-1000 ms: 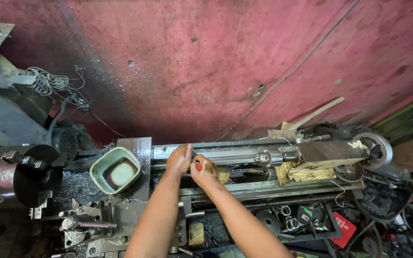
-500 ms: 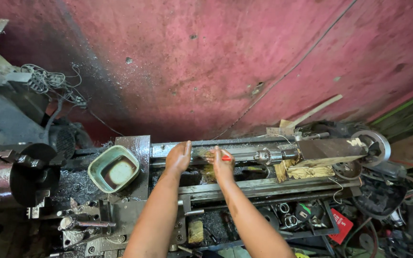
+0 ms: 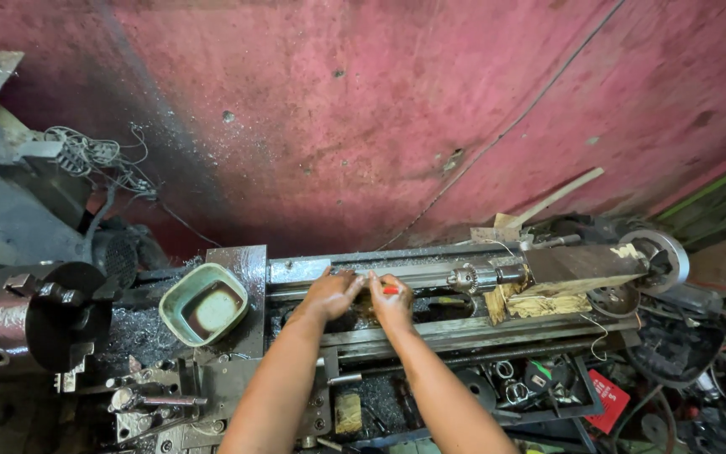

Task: Cleaning metal shavings from a lathe and applying lubricant using a brush

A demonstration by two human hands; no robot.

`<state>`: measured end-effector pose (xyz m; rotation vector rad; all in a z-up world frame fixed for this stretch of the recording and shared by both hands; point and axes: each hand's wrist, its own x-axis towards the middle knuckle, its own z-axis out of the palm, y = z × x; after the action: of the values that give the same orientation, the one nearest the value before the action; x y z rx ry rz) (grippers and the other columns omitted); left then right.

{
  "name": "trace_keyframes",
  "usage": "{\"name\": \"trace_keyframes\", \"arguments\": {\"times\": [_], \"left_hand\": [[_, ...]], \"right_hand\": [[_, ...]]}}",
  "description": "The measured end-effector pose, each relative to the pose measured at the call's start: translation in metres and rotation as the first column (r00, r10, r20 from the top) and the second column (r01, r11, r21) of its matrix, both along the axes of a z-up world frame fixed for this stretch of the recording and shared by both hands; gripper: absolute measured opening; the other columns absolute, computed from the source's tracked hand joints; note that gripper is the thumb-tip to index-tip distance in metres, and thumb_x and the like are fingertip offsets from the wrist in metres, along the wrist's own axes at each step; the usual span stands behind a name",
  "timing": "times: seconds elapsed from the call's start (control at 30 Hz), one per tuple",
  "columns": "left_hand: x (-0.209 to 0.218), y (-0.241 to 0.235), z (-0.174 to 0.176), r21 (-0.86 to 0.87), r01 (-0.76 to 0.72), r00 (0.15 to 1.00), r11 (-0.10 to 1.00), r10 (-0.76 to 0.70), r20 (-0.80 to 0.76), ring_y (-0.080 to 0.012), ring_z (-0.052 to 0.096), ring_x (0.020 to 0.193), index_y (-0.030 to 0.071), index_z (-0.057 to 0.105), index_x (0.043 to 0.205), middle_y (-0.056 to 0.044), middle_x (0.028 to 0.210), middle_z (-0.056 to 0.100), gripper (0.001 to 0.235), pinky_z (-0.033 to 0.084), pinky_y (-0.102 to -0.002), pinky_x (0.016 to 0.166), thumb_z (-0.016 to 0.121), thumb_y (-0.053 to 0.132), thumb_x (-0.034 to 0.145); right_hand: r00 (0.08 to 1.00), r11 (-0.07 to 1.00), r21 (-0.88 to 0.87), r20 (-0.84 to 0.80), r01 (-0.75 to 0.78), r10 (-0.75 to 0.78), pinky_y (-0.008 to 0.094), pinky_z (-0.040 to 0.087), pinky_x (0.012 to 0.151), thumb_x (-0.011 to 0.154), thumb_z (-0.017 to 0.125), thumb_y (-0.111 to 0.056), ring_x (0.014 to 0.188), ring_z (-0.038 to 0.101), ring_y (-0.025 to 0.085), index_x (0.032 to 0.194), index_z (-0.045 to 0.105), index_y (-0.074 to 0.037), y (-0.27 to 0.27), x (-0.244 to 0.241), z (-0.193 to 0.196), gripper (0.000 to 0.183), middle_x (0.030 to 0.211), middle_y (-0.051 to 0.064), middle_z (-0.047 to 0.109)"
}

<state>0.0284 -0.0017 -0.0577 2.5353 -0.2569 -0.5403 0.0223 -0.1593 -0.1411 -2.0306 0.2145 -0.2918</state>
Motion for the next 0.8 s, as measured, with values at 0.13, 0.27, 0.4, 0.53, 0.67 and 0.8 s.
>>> {"name": "trace_keyframes", "arguments": {"times": [0.13, 0.27, 0.4, 0.53, 0.67, 0.8], "left_hand": [[-0.007, -0.009, 0.013, 0.007, 0.085, 0.996, 0.996, -0.085, -0.013, -0.0377, 0.041, 0.148, 0.005, 0.055, 0.147, -0.015, 0.158, 0.048, 0.068, 0.016, -0.051, 0.131, 0.026, 0.051, 0.107], [-0.008, -0.009, 0.004, 0.009, 0.139, 0.984, 0.99, -0.138, -0.112, -0.042, 0.042, 0.146, 0.005, 0.048, 0.152, -0.013, 0.164, 0.039, 0.079, 0.033, -0.054, 0.124, 0.042, 0.06, 0.097], [0.0, -0.013, -0.023, 0.129, 0.22, 0.975, 0.967, -0.212, -0.07, -0.0399, 0.048, 0.143, 0.015, 0.051, 0.151, -0.008, 0.162, 0.043, 0.082, 0.041, -0.055, 0.119, 0.058, 0.063, 0.084], [0.003, -0.018, -0.027, 0.113, 0.233, 0.972, 0.966, -0.226, -0.071, -0.0435, 0.044, 0.144, 0.017, 0.046, 0.155, -0.008, 0.164, 0.04, 0.085, 0.039, -0.057, 0.119, 0.06, 0.059, 0.082], [-0.002, -0.014, -0.012, -0.034, 0.111, 0.983, 0.993, -0.115, -0.144, -0.0414, 0.056, 0.134, 0.02, 0.065, 0.138, -0.009, 0.146, 0.061, 0.062, 0.047, -0.055, 0.113, 0.063, 0.049, 0.083], [0.001, -0.01, -0.03, -0.052, 0.028, 0.985, 0.998, -0.036, -0.169, -0.035, 0.064, 0.124, 0.026, 0.074, 0.123, -0.008, 0.127, 0.073, 0.048, 0.053, -0.051, 0.107, 0.062, 0.051, 0.084]], "right_hand": [[0.999, 1.0, -0.018, 0.047, 0.007, -0.006, 0.034, 0.052, 0.061, 0.09, 0.076, -0.038, 0.062, 0.069, 0.025, 0.072, 0.076, -0.016, -0.017, -0.004, 0.015, 0.028, 0.063, 0.01, 0.07], [0.997, 0.994, -0.074, 0.021, 0.082, -0.081, 0.04, 0.054, 0.065, 0.09, 0.075, -0.04, 0.069, 0.072, 0.033, 0.073, 0.075, -0.016, -0.041, -0.004, 0.013, 0.029, 0.065, 0.014, 0.07], [0.993, 0.979, -0.172, 0.047, 0.111, -0.104, 0.047, 0.055, 0.069, 0.093, 0.071, -0.039, 0.075, 0.072, 0.039, 0.076, 0.073, -0.012, -0.081, 0.015, -0.022, 0.032, 0.069, 0.017, 0.071], [0.74, 0.54, -0.713, 0.634, 0.447, 0.224, 0.037, 0.058, 0.055, 0.09, 0.079, -0.025, 0.057, 0.068, 0.027, 0.093, 0.075, -0.022, -0.119, 0.018, -0.057, 0.006, 0.074, 0.007, 0.068], [0.86, 0.434, -0.814, 0.488, 0.386, 0.151, 0.044, 0.057, 0.06, 0.088, 0.076, -0.032, 0.061, 0.07, 0.035, 0.1, 0.078, -0.022, -0.156, 0.022, -0.087, 0.016, 0.062, 0.014, 0.066], [0.714, 0.244, -0.754, 0.657, 0.61, 0.243, 0.042, 0.05, 0.058, 0.087, 0.072, -0.025, 0.068, 0.066, 0.031, 0.111, 0.076, -0.026, -0.201, 0.038, -0.159, 0.024, 0.069, 0.01, 0.061]]}}
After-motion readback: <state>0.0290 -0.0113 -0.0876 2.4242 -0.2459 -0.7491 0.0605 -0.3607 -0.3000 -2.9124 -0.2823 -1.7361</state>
